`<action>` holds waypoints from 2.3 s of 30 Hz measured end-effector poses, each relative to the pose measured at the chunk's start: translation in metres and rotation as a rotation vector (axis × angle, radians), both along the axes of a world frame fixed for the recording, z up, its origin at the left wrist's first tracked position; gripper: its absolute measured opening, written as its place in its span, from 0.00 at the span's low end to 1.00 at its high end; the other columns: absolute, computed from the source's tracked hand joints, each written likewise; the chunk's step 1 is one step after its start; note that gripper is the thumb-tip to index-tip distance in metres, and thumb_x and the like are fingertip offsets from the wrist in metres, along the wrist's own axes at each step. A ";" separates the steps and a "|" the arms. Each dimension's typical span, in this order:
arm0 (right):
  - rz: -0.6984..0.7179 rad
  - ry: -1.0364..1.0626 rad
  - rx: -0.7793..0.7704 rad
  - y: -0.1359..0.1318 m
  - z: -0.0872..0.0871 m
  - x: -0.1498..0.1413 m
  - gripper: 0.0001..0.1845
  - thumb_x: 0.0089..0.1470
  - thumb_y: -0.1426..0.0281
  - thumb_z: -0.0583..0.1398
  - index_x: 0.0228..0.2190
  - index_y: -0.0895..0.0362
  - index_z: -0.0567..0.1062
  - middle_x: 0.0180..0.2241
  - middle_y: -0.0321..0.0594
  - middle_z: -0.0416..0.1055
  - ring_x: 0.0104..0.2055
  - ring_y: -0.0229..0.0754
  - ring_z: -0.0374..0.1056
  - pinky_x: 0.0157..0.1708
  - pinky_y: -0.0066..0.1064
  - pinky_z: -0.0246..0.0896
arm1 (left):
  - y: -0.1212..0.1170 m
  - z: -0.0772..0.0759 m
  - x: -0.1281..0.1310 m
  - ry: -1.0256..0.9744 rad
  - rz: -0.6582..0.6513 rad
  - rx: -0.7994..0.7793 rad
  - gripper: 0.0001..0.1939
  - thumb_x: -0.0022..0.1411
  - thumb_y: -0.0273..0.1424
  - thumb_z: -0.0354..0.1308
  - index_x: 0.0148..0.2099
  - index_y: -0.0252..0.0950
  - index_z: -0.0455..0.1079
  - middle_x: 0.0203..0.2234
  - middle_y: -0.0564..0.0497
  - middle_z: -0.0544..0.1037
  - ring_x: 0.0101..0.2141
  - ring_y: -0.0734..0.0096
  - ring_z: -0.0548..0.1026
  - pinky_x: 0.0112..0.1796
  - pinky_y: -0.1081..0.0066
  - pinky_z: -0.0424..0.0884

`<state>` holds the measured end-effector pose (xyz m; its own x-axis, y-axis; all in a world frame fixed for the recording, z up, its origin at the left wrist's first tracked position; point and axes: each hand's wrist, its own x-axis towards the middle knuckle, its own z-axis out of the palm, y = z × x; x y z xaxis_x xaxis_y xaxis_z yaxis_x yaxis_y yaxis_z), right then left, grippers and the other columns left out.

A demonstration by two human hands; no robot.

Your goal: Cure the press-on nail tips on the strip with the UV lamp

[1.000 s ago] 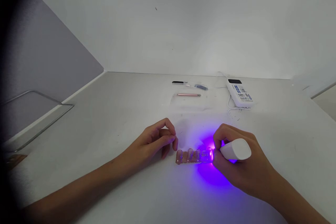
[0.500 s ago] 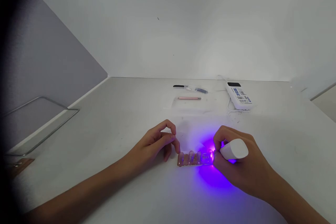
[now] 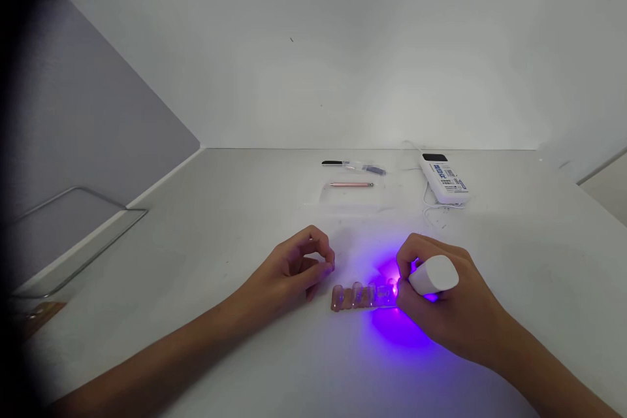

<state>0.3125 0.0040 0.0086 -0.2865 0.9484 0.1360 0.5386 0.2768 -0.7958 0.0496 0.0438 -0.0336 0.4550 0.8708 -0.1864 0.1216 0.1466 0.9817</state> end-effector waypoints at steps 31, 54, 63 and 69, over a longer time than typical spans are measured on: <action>-0.060 0.013 -0.012 0.000 -0.003 -0.002 0.08 0.53 0.75 0.58 0.26 0.52 0.66 0.22 0.29 0.64 0.22 0.35 0.58 0.20 0.25 0.54 | 0.001 -0.003 -0.003 0.028 -0.010 -0.003 0.07 0.62 0.31 0.59 0.37 0.39 0.62 0.31 0.58 0.69 0.22 0.81 0.63 0.23 0.76 0.57; -0.038 0.030 -0.004 0.000 0.002 -0.002 0.07 0.51 0.75 0.59 0.25 0.53 0.67 0.22 0.31 0.64 0.22 0.35 0.57 0.20 0.26 0.53 | 0.002 0.000 -0.003 0.078 -0.019 -0.036 0.06 0.60 0.30 0.57 0.38 0.39 0.63 0.29 0.57 0.68 0.23 0.78 0.62 0.23 0.75 0.55; -0.037 0.037 0.021 0.001 0.001 -0.003 0.08 0.52 0.76 0.59 0.26 0.52 0.67 0.23 0.31 0.66 0.22 0.36 0.59 0.21 0.27 0.55 | 0.000 -0.001 -0.004 0.075 -0.021 -0.020 0.07 0.61 0.33 0.59 0.38 0.39 0.63 0.30 0.56 0.69 0.23 0.78 0.63 0.23 0.75 0.56; -0.002 0.007 0.011 0.001 -0.001 0.001 0.08 0.54 0.76 0.59 0.26 0.52 0.67 0.24 0.32 0.67 0.24 0.37 0.61 0.22 0.28 0.57 | 0.000 -0.002 -0.003 0.059 -0.019 -0.013 0.07 0.61 0.32 0.59 0.38 0.39 0.63 0.30 0.56 0.68 0.23 0.79 0.62 0.23 0.75 0.56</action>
